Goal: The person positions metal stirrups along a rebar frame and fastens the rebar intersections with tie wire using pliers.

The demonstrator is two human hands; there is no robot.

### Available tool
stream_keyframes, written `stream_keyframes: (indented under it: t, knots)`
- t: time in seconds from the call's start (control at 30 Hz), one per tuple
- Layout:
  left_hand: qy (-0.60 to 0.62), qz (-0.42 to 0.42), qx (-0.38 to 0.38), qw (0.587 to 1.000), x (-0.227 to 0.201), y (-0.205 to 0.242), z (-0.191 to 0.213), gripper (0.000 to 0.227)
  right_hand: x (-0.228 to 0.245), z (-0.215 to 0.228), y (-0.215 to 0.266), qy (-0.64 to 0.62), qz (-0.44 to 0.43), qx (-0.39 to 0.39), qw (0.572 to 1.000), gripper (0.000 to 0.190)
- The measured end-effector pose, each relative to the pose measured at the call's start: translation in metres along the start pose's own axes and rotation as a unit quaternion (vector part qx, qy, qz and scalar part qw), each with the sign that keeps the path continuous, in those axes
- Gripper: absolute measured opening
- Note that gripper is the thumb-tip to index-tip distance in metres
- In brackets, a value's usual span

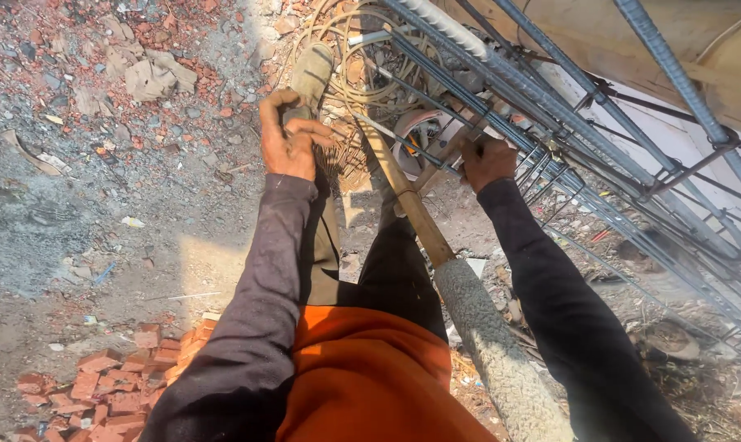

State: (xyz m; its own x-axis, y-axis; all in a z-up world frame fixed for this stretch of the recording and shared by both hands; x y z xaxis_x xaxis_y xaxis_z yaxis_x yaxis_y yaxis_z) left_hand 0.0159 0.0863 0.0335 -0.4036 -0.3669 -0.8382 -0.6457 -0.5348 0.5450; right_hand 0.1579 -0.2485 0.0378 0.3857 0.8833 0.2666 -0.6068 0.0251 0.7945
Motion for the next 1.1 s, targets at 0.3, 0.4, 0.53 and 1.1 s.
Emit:
stream_keyframes:
  t: [0.3,0.4,0.53,1.1]
  knots:
    - [0.345,0.024,0.070,0.936,-0.079,0.049,-0.055,0.048,0.096,-0.064,0.064,-0.392,-0.042,0.333,0.856,0.045]
    - [0.326,0.018,0.096,0.940,-0.033,0.050,-0.062,0.054,0.114,-0.063,0.068,-0.505,-0.024,0.326,0.799,0.030]
    - [0.285,0.065,0.066,0.954,-0.014,0.051,-0.058,0.068,0.072,-0.084,0.037,-0.431,0.032,0.261,0.863,0.028]
    - [-0.281,0.007,0.112,0.953,-0.023,0.029,-0.061,0.031,0.168,-0.065,0.082,-0.040,0.380,0.066,0.922,0.026]
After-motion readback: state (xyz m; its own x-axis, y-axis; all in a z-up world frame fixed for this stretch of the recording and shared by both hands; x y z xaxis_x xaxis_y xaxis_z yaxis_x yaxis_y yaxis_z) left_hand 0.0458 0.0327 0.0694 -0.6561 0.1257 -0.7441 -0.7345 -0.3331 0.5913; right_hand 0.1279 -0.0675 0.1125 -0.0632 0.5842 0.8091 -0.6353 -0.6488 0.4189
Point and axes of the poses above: each hand's wrist, its own y-axis away from the middle knuckle, its own z-axis out of the back of the hand, x = y × z, the point moved 7 cm from there along -y, towards the middle knuckle, and after that the axes turned 2 degrees about -x, right-handed, at the moved point
